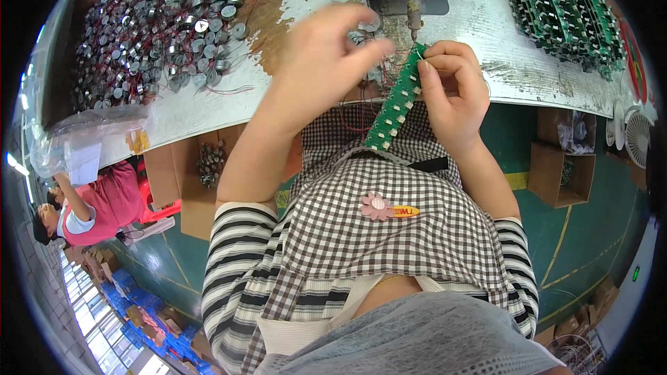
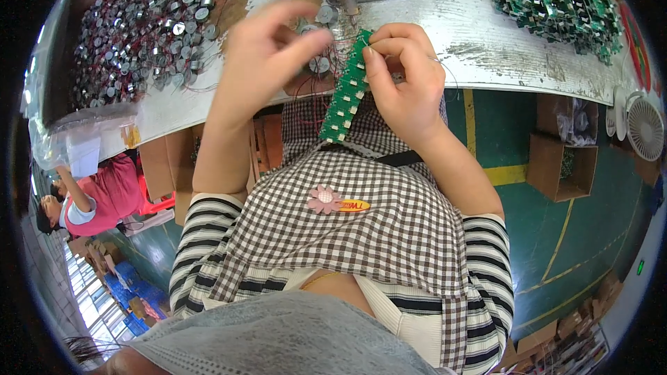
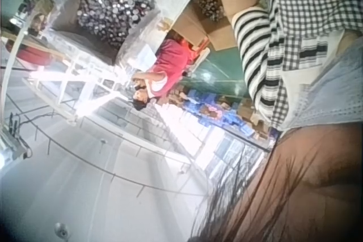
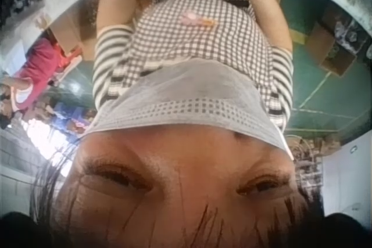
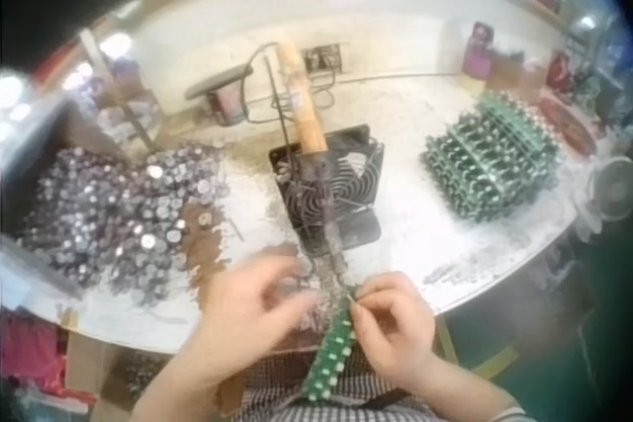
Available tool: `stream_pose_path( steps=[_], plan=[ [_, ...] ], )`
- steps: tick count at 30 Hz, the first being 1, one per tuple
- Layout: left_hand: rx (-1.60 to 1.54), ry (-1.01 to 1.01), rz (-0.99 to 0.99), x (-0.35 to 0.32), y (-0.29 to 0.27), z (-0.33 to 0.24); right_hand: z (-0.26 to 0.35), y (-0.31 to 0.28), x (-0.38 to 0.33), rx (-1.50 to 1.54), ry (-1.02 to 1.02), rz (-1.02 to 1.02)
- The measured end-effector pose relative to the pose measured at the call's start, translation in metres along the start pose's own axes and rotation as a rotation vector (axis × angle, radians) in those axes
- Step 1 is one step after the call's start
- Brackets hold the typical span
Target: The person solders small motor wires onto a printed circuit board using a soldering iron and solder wire.
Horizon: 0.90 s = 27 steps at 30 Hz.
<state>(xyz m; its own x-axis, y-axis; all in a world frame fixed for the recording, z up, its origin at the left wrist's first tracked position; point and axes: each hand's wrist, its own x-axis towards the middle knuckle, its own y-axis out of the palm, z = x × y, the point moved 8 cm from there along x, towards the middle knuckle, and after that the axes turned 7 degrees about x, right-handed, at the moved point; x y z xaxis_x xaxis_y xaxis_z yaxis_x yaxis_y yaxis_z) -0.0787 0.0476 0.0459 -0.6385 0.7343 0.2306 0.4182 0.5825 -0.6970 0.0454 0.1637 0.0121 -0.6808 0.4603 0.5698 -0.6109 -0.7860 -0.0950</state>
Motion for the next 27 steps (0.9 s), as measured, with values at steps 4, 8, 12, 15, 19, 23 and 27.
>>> stream_pose_path(
  steps=[4, 8, 12, 15, 19, 23, 27],
  plan=[
    [0.425, 0.343, -0.372, -0.045, -0.042, -0.010, -0.016, -0.009, -0.003, 0.097, 0.183, -0.085],
    [0.496, 0.623, -0.035, -0.104, 0.020, -0.012, -0.017, -0.006, -0.004, 0.184, 0.294, -0.087],
    [-0.004, 0.476, -0.088, -0.093, -0.008, -0.001, -0.021, -0.002, -0.016, 0.228, 0.479, -0.080],
    [-0.921, -0.187, -0.297, -0.081, -0.028, 0.053, 0.038, 0.000, -0.014, -0.314, -0.174, 0.062],
    [-1.115, -0.181, -0.362, -0.066, -0.023, 0.052, 0.082, 0.021, -0.013, -0.320, -0.521, 0.278],
    [-0.427, 0.148, -0.484, -0.068, -0.024, 0.009, 0.058, 0.061, 0.003, -0.186, -0.142, 0.396],
    [-1.141, -0.246, -0.102, -0.073, 0.010, 0.051, 0.083, 0.075, -0.004, -0.160, -0.529, 0.294]
  ],
)
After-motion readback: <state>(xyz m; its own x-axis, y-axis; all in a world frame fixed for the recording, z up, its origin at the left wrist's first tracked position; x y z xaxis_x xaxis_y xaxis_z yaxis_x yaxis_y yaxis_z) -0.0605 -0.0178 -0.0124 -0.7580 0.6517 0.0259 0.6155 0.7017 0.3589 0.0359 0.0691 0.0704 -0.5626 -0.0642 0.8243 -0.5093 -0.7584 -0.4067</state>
